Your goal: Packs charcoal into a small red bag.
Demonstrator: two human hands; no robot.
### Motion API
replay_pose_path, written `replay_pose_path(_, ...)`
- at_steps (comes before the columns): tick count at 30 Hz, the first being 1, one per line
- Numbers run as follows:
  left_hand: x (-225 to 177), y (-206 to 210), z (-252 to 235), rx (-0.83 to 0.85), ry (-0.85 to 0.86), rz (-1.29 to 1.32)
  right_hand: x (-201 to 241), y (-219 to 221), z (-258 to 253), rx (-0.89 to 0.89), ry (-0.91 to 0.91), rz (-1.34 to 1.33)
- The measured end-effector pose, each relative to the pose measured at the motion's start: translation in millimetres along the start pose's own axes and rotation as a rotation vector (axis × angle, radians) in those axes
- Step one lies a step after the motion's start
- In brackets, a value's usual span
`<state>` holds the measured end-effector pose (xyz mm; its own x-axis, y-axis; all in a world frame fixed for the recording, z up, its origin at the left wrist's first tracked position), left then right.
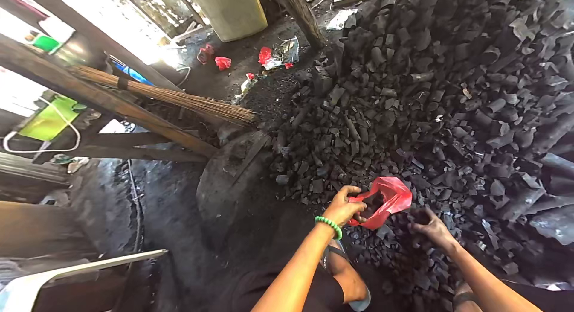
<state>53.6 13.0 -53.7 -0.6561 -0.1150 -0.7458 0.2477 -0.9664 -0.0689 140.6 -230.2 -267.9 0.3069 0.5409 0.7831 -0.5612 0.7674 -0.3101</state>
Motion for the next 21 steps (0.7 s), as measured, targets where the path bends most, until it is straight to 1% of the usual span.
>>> replay_pose_path(2,-2,2,0,-0.006,0.041,0.081,31,-3,12,-0.129,-0.016,-0.484)
replay_pose_path(3,-3,4,0,-0.006,0.056,0.114,50,-2,16,-0.162,-0.04,-0.689)
replay_pose_path(5,-6,8,1,0.002,0.088,0.163,93,6,23,-0.169,-0.106,-1.035)
replay_pose_path(7,-12,13,4,0.007,0.121,0.187,132,22,31,-0.14,-0.146,-1.228)
replay_pose_path(8,-16,15,5,0.007,0.141,0.192,145,33,32,-0.112,-0.152,-1.254)
replay_pose_path(9,-19,17,6,0.005,0.161,0.202,151,45,31,-0.073,-0.151,-1.184)
replay_pose_path(10,-23,17,6,-0.006,0.188,0.215,155,57,32,-0.016,-0.133,-1.013)
replay_pose_path(12,-32,15,8,-0.047,0.23,0.235,161,76,40,0.202,-0.129,-0.461)
replay_pose_path(13,-38,12,9,-0.075,0.239,0.235,166,79,47,0.314,-0.165,-0.227)
replay_pose_path(14,-43,9,11,-0.105,0.24,0.227,172,77,53,0.376,-0.228,-0.068)
replay_pose_path(15,-46,6,13,-0.129,0.232,0.226,176,70,58,0.384,-0.311,0.014)
replay_pose_path(16,-48,3,15,-0.146,0.223,0.238,176,58,61,0.342,-0.385,0.026)
replay_pose_path(17,-50,1,18,-0.149,0.215,0.264,170,42,61,0.257,-0.416,-0.025)
replay_pose_path(19,-59,-2,28,-0.146,0.221,0.331,139,9,58,-0.016,-0.362,-0.151)
replay_pose_path(20,-65,-4,33,-0.145,0.247,0.354,117,-2,57,-0.149,-0.339,-0.081)
replay_pose_path(21,-72,-6,38,-0.14,0.278,0.372,92,-1,60,-0.181,-0.341,0.084)
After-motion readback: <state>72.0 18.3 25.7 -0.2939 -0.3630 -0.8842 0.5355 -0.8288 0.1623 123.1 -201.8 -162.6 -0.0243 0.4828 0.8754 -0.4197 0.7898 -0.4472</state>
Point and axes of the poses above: each hand's wrist, its own z-axis away from the middle knuckle, its own y-axis out of the palm, x = y × z, the point moved 8 cm from there along -z, towards the middle knuckle, and after that the axes turned 5 degrees about z, right-handed, at the moved point
